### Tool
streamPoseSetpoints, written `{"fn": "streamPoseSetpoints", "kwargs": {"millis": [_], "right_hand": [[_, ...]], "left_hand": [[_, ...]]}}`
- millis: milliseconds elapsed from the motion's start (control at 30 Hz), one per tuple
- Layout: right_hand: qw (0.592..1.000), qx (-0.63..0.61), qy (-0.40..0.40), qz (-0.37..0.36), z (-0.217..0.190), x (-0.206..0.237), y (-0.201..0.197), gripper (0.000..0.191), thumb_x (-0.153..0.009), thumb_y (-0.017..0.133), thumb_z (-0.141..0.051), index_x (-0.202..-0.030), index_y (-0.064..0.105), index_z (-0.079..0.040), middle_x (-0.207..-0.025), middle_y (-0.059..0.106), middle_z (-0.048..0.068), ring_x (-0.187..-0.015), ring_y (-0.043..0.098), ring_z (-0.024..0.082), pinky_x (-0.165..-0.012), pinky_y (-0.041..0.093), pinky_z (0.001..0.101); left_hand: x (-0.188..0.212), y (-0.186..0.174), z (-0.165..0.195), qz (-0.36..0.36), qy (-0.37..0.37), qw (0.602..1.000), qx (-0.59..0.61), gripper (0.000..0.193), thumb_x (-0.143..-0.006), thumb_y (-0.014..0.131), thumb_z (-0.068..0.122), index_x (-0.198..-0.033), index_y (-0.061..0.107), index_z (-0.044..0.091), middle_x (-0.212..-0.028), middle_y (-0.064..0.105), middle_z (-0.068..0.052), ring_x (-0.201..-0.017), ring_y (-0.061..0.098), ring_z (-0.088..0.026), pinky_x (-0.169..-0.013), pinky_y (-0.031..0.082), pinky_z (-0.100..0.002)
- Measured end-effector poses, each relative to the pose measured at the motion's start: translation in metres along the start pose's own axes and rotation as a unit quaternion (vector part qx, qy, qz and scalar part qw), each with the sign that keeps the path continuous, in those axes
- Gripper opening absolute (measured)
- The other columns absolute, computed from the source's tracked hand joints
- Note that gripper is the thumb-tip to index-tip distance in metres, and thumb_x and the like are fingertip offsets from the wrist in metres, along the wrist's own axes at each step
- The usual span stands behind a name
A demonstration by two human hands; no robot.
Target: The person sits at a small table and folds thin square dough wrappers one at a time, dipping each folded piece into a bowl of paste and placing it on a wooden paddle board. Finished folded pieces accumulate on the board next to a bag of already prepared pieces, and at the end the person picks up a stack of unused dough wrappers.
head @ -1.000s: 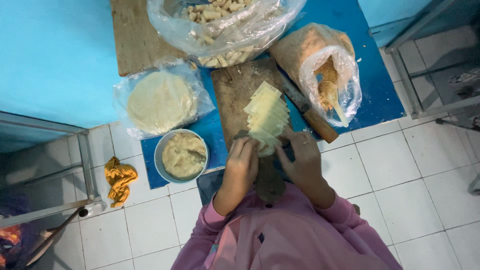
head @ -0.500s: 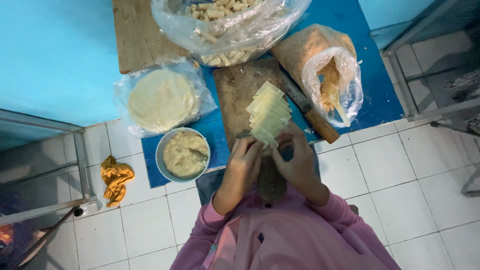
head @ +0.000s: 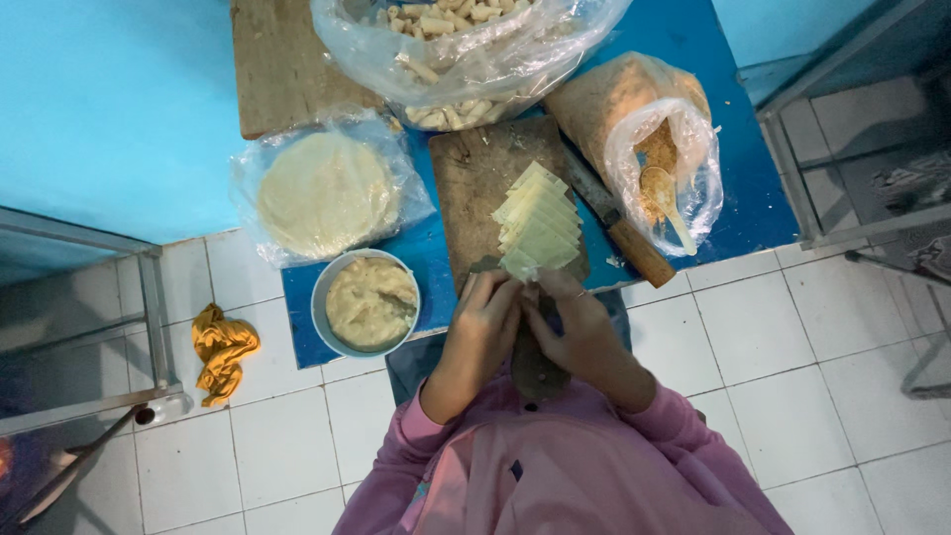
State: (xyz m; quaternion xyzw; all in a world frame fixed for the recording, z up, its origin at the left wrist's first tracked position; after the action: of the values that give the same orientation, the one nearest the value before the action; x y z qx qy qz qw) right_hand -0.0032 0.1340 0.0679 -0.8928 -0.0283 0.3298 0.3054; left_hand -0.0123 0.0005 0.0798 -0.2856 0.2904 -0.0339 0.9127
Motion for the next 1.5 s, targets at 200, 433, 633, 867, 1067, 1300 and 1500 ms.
{"fn": "streamPoseSetpoints", "kwargs": {"millis": [200,433,633,867,1067,1300,1500], "right_hand": [[0.99,-0.025,-0.076,-0.112,-0.006,-0.016,-0.014,0.046,-0.086,0.073,0.002,-0.129,0.057,0.0,-0.115,0.069,0.017,-0.108,0.068,0.036,-0.089,0.058,0.0427],[0.991,-0.018,-0.077,-0.109,0.022,-0.015,-0.003,0.035,-0.088,0.077,-0.003,-0.119,0.063,-0.004,-0.107,0.07,0.014,-0.098,0.071,0.032,-0.082,0.057,0.0384],[0.986,-0.123,-0.005,-0.108,0.046,-0.008,0.002,0.055,-0.087,0.08,-0.007,-0.134,0.054,0.001,-0.106,0.073,0.011,-0.096,0.075,0.025,-0.083,0.06,0.0338],[0.981,-0.132,0.094,-0.103,0.054,-0.015,0.005,0.056,-0.087,0.08,-0.001,-0.137,0.055,-0.004,-0.102,0.076,0.01,-0.087,0.078,0.018,-0.073,0.061,0.0281],[0.971,-0.143,0.163,-0.098,0.057,-0.02,0.01,0.05,-0.086,0.076,-0.002,-0.131,0.055,-0.004,-0.094,0.075,0.007,-0.081,0.076,0.016,-0.069,0.06,0.0281],[0.992,-0.064,-0.07,-0.085,0.02,-0.027,-0.007,0.04,-0.089,0.077,-0.001,-0.123,0.057,-0.004,-0.106,0.069,0.016,-0.095,0.07,0.034,-0.08,0.057,0.0392],[0.991,-0.064,-0.057,-0.105,0.029,-0.025,-0.004,0.041,-0.088,0.079,-0.002,-0.124,0.057,-0.004,-0.107,0.07,0.016,-0.092,0.072,0.033,-0.077,0.058,0.0388]], "left_hand": [[-0.002,-0.006,0.006,-0.028,0.017,0.999,0.007,0.025,-0.084,0.07,-0.005,-0.109,0.065,-0.003,-0.112,0.061,-0.018,-0.104,0.06,-0.039,-0.089,0.051,-0.044],[-0.008,-0.013,0.01,-0.07,0.029,0.997,0.016,0.026,-0.083,0.075,0.001,-0.106,0.065,-0.004,-0.111,0.06,-0.018,-0.103,0.059,-0.04,-0.087,0.05,-0.044],[-0.009,-0.012,0.008,-0.02,0.029,0.999,0.017,0.021,-0.086,0.072,-0.004,-0.106,0.068,-0.003,-0.106,0.062,-0.016,-0.098,0.061,-0.037,-0.084,0.051,-0.042],[-0.007,-0.005,-0.006,0.011,-0.014,1.0,0.013,0.018,-0.085,0.071,-0.007,-0.102,0.067,-0.002,-0.096,0.064,-0.016,-0.091,0.062,-0.038,-0.077,0.05,-0.044],[-0.009,-0.003,-0.007,-0.003,-0.008,1.0,-0.018,0.022,-0.081,0.069,-0.01,-0.101,0.069,0.0,-0.096,0.063,-0.016,-0.093,0.061,-0.039,-0.079,0.05,-0.045],[-0.013,-0.011,0.005,-0.025,0.019,0.999,-0.011,0.024,-0.081,0.075,-0.004,-0.104,0.068,-0.003,-0.106,0.062,-0.016,-0.098,0.059,-0.037,-0.084,0.05,-0.043],[-0.016,-0.01,0.008,-0.045,0.036,0.998,-0.007,0.022,-0.084,0.072,-0.005,-0.105,0.067,-0.003,-0.107,0.061,-0.016,-0.101,0.058,-0.038,-0.086,0.05,-0.044]]}}
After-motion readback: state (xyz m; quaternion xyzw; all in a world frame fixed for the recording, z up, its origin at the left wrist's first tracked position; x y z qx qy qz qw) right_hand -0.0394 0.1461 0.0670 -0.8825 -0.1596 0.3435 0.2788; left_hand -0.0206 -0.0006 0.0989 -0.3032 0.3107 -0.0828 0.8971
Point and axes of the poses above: each hand's wrist, its own x-axis away from the middle knuckle, its own y-axis out of the palm, z = x × y, the point moved 8 cm from there along -x, towards the middle knuckle
